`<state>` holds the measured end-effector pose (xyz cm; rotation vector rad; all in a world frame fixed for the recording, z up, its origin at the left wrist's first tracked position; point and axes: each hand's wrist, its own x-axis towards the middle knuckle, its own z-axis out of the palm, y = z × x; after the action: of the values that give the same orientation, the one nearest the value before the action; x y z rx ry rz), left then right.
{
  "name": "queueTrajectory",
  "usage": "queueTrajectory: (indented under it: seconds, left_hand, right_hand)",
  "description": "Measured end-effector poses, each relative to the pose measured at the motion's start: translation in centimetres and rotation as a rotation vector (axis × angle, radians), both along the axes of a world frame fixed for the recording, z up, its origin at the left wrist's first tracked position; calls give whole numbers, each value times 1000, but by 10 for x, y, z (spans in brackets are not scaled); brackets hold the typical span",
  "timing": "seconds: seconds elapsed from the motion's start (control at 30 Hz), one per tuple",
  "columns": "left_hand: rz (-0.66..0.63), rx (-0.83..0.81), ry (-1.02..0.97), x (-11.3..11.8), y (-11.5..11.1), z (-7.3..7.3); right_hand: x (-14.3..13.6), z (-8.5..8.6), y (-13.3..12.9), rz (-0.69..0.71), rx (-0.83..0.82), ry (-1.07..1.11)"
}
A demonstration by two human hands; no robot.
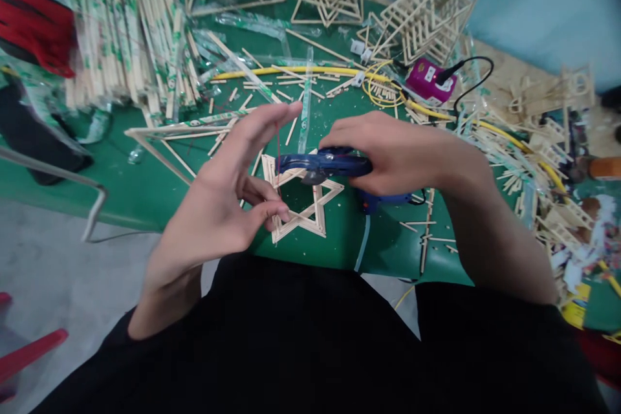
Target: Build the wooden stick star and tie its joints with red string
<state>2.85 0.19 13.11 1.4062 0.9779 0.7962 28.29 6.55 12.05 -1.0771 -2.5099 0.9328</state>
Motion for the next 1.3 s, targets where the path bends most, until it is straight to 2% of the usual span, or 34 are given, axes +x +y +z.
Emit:
queueTrajectory:
  seconds: [0.1,0.2,0.3,0.5,0.63,0.87,1.3]
  left_hand:
    - [-28,-20,-10,1,2,-3]
    - [-18,-32,-11,-1,4,-8]
    - [-5,-32,-3,-1,4,-11]
    - [254,-23,57,8,0,-12]
    - [315,-14,77,10,1,-13]
    - [300,25,50,5,8,-22]
    - [265,38,4,0,10,-31]
  right_hand:
    - [-7,13,-1,214,-53,-65]
    - [-10,20,0,229,-49,-28]
    - [-10,19,0,237,-55,-4]
    - [-7,14,-1,255,-107,25]
    - [-5,14,0,270,-145,58]
    - [-7,13,2,282,-202,35]
    - [-3,5,0,250,-155,82]
